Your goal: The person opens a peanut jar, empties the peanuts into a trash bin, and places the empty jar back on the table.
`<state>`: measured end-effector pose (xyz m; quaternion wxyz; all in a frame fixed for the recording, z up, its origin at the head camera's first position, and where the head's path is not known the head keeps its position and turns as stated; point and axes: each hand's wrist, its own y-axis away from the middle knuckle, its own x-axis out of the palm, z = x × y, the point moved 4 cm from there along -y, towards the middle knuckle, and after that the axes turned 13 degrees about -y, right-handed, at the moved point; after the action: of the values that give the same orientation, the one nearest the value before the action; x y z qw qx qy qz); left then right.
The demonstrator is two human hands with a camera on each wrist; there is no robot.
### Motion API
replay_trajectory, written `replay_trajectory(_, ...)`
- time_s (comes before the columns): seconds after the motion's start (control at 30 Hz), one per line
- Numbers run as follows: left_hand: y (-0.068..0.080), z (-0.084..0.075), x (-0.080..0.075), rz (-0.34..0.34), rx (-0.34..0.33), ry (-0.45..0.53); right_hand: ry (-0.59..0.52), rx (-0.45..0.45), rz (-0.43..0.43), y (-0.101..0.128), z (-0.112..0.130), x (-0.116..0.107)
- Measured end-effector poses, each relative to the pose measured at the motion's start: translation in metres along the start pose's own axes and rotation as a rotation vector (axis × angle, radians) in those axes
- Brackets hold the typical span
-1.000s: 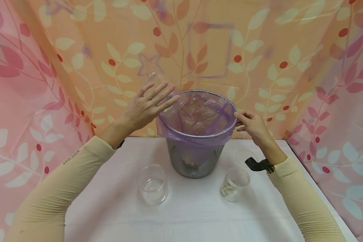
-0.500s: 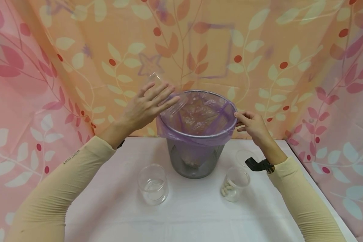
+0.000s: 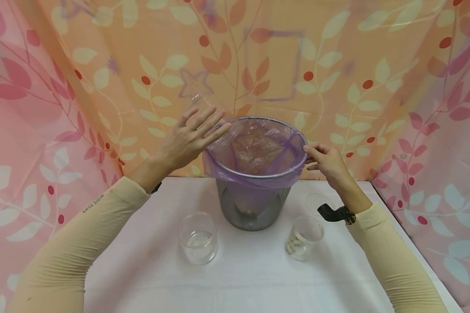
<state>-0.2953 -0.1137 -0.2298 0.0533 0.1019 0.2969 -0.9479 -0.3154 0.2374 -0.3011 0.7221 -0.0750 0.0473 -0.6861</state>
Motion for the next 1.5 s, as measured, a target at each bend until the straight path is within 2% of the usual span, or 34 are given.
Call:
replay_trajectory(0.4, 0.001, -0.0002, 0.0016, -0.026, -0.021, -0.006, -0.025, 0.005, -0.001, 0.0002, -0.0014, -0.0005)
replay_trajectory(0.97, 0.0031, 0.0005, 0.0021, 0.008, -0.037, 0.047, -0.015, 0.0, -0.004, -0.0009, -0.0023, 0.0004)
replay_trajectory(1.5, 0.0028, -0.0002, 0.0008, -0.007, -0.048, 0.05, -0.003, 0.003, -0.002, 0.0002, 0.0, 0.0002)
